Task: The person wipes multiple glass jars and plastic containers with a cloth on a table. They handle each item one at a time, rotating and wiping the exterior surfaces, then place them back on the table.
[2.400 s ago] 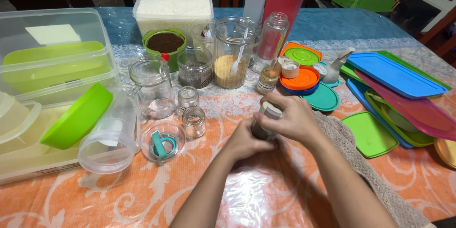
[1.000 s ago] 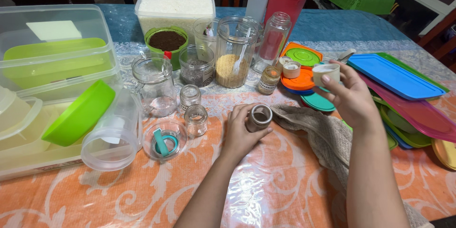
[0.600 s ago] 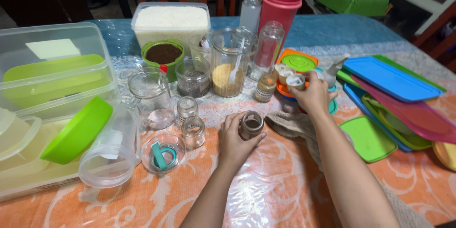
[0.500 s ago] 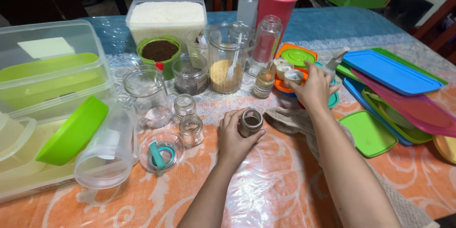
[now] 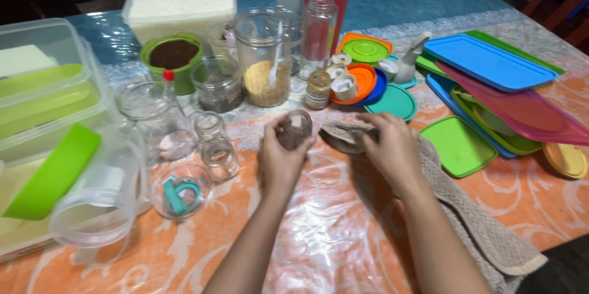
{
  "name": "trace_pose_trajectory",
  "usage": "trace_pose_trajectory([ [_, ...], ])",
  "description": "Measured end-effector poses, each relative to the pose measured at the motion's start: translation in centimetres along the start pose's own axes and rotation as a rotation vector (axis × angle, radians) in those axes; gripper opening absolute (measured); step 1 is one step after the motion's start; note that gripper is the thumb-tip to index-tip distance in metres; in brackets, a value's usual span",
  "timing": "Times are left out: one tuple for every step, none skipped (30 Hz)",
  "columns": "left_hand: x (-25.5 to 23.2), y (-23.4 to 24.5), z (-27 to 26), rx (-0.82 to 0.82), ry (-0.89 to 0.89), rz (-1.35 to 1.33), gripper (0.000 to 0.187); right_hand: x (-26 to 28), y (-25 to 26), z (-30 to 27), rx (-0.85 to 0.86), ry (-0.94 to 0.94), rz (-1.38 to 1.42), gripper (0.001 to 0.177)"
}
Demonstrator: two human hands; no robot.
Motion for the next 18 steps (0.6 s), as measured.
trace_pose_trajectory([
  [0.2,-0.6,0.7,-0.021,-0.051,0.05,0.073,-0.1,-0.4,-0.3,0.016,-0.014,-0.034,0.033],
  [0.6,-1.3,1.4,-0.016,-0.068,0.034,0.073,-0.2,-0.7,-0.7,0.032,-0.027,-0.069,0.032],
  [0.8,-1.9,2.4,-0.013,-0.092,0.018,0.073,-0.1,-0.9,-0.8,0.036,-0.027,-0.049,0.032],
  [1.1,-2.5,3.0,-0.01,-0.117,0.002,0.073,0.0,-1.1,-0.9,0.04,-0.026,-0.029,0.032],
  [1.4,-3.1,3.7,-0.007,-0.114,0.0,0.073,0.0,-1.2,-0.9,0.038,-0.027,-0.011,0.032],
  [1.7,-3.7,4.3,-0.004,-0.111,-0.002,0.073,0.1,-1.2,-0.9,0.039,0.009,-0.015,0.036],
  [1.9,-4.4,4.9,0.003,-0.106,-0.005,0.073,0.1,-1.2,-1.0,0.041,0.043,-0.022,0.041],
  [2.0,-5.0,5.3,0.002,-0.129,-0.012,0.073,0.0,-1.1,-1.0,0.044,0.076,-0.029,0.045],
  [2.2,-5.4,5.4,0.003,-0.148,-0.015,0.074,-0.2,-1.0,-1.2,0.062,0.084,-0.035,0.045],
  [2.4,-5.8,5.4,0.004,-0.167,-0.019,0.074,-0.4,-1.0,-1.1,0.079,0.091,-0.041,0.045],
  [2.5,-6.0,5.5,0.0,-0.144,-0.023,0.073,-0.5,-0.9,-1.1,0.099,0.098,-0.043,0.045],
  [2.5,-6.1,5.5,-0.004,-0.121,-0.027,0.073,-0.8,-0.9,-0.9,0.171,0.071,-0.081,0.04],
  [2.5,-6.2,5.4,-0.008,-0.096,-0.03,0.072,-1.0,-0.9,-0.8,0.246,0.044,-0.118,0.036],
  [2.5,-6.1,5.3,-0.007,-0.061,-0.032,0.072,-1.3,-0.8,-0.7,0.321,0.017,-0.154,0.032],
  [2.3,-6.1,5.1,-0.005,-0.026,-0.034,0.072,-1.6,-0.6,-0.7,0.351,0.018,-0.173,0.03],
  [2.2,-6.0,5.0,-0.003,0.01,-0.036,0.072,-1.8,-0.5,-0.7,0.382,0.018,-0.192,0.029],
  [2.0,-6.1,4.9,-0.006,0.069,-0.086,0.077,-2.0,-0.3,-0.7,0.412,0.02,-0.211,0.028],
  [1.7,-6.0,4.7,-0.009,0.129,-0.135,0.081,-2.2,-0.1,-0.6,0.447,0.007,-0.205,0.028],
])
Point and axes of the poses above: each hand's wrist, its own z-axis towards the middle knuckle, its own y-axis out of the back of the hand, x = y × z, the point moved 1 cm from there along z, towards the middle knuckle, and after that the axes turned 14 degrees about -z, right-handed, at the moved point
